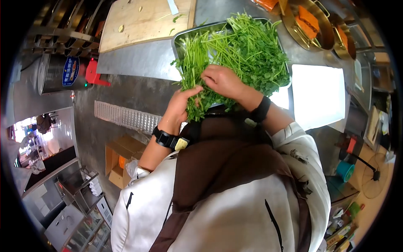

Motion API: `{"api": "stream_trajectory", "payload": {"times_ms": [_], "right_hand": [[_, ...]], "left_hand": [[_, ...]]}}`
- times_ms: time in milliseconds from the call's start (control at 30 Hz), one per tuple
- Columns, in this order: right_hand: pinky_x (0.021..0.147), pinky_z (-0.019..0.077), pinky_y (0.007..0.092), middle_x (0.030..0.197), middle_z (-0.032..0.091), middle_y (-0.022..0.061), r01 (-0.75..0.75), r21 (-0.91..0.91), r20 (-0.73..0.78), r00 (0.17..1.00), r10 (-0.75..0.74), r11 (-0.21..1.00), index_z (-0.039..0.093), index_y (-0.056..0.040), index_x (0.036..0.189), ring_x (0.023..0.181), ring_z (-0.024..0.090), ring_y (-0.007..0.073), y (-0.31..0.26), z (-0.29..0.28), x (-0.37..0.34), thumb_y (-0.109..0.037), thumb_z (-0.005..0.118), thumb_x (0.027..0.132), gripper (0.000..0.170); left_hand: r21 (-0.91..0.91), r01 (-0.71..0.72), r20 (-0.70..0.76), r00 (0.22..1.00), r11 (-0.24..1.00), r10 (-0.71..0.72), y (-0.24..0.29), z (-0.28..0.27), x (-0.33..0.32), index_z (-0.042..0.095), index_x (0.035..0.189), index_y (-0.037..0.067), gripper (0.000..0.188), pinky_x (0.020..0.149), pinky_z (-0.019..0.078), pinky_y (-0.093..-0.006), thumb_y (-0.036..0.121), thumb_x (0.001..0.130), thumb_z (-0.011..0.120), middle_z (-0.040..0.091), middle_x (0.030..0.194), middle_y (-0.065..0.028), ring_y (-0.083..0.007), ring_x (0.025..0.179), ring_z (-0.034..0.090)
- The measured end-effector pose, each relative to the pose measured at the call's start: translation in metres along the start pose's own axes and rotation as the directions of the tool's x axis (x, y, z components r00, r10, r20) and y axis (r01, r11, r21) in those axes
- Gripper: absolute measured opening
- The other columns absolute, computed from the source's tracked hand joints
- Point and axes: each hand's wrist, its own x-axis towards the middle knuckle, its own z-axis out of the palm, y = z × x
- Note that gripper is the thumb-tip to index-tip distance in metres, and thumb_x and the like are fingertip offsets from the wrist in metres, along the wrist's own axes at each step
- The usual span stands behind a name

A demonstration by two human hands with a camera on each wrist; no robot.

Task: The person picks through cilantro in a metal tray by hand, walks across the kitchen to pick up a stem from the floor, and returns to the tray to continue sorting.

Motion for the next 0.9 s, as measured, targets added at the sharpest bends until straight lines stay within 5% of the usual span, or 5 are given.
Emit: {"api": "stream_trajectory", "payload": {"times_ms": [300, 400, 600, 767, 900], "right_hand": [[0.067, 0.0480, 0.0433, 0.085, 0.060, 0.0166, -0.363, 0.086, -0.082, 0.925, 0.370, 0.928, 0.062, -0.0026, 0.085, 0.074, 0.059, 0.0362, 0.022, -0.006, 0.004, -0.015, 0.058, 0.078, 0.015], [0.073, 0.0492, 0.0419, 0.100, 0.060, 0.0172, -0.225, -0.032, -0.210, 0.954, 0.213, 0.974, 0.062, -0.0027, 0.099, 0.082, 0.060, 0.0350, 0.009, -0.025, -0.012, -0.021, 0.061, 0.079, 0.027], [0.067, 0.0500, 0.0376, 0.086, 0.063, 0.0138, -0.594, -0.091, -0.477, 0.731, 0.489, 0.799, 0.065, -0.0044, 0.089, 0.077, 0.062, 0.0301, 0.045, -0.100, -0.043, -0.022, 0.064, 0.079, 0.020], [0.063, 0.0496, 0.0387, 0.082, 0.063, 0.0135, -0.386, -0.217, -0.511, 0.827, 0.233, 0.897, 0.065, -0.0057, 0.083, 0.070, 0.061, 0.0312, 0.068, -0.087, -0.030, -0.017, 0.060, 0.079, 0.013], [0.064, 0.0504, 0.0412, 0.080, 0.062, 0.0139, -0.426, -0.378, -0.413, 0.872, 0.262, 0.822, 0.066, -0.0081, 0.079, 0.072, 0.062, 0.0320, 0.085, -0.065, 0.004, -0.014, 0.053, 0.078, 0.014]], "left_hand": [[-0.012, -0.025, 0.077, 0.997, 1.000, 0.026, 0.005, 0.001, -0.015, 0.058, 0.093, 0.002, 0.017, 0.055, 0.0451, -0.0257, 0.010, 0.080, 0.064, 0.060, 0.081, -0.0057, -0.0126, 0.064, 0.053], [-0.162, 0.018, 0.094, 0.996, 0.987, -0.003, 0.003, -0.015, -0.010, 0.059, 0.089, 0.003, 0.013, 0.052, 0.0433, -0.0247, 0.013, 0.082, 0.063, 0.057, 0.080, -0.0037, -0.0128, 0.064, 0.053], [-0.302, 0.021, 0.016, 1.000, 0.953, -0.017, -0.001, -0.034, -0.006, 0.059, 0.087, 0.005, 0.011, 0.051, 0.0445, -0.0258, 0.016, 0.085, 0.061, 0.059, 0.080, -0.0059, -0.0155, 0.063, 0.055], [-0.266, 0.044, 0.025, 0.999, 0.963, -0.039, -0.005, -0.036, -0.003, 0.059, 0.087, 0.005, 0.012, 0.050, 0.0440, -0.0259, 0.017, 0.084, 0.062, 0.060, 0.081, -0.0070, -0.0153, 0.062, 0.055], [-0.296, 0.051, 0.034, 0.998, 0.954, -0.043, 0.001, -0.030, -0.006, 0.058, 0.088, 0.007, 0.011, 0.050, 0.0405, -0.0252, 0.017, 0.085, 0.060, 0.059, 0.081, -0.0084, -0.0125, 0.058, 0.048]]}}
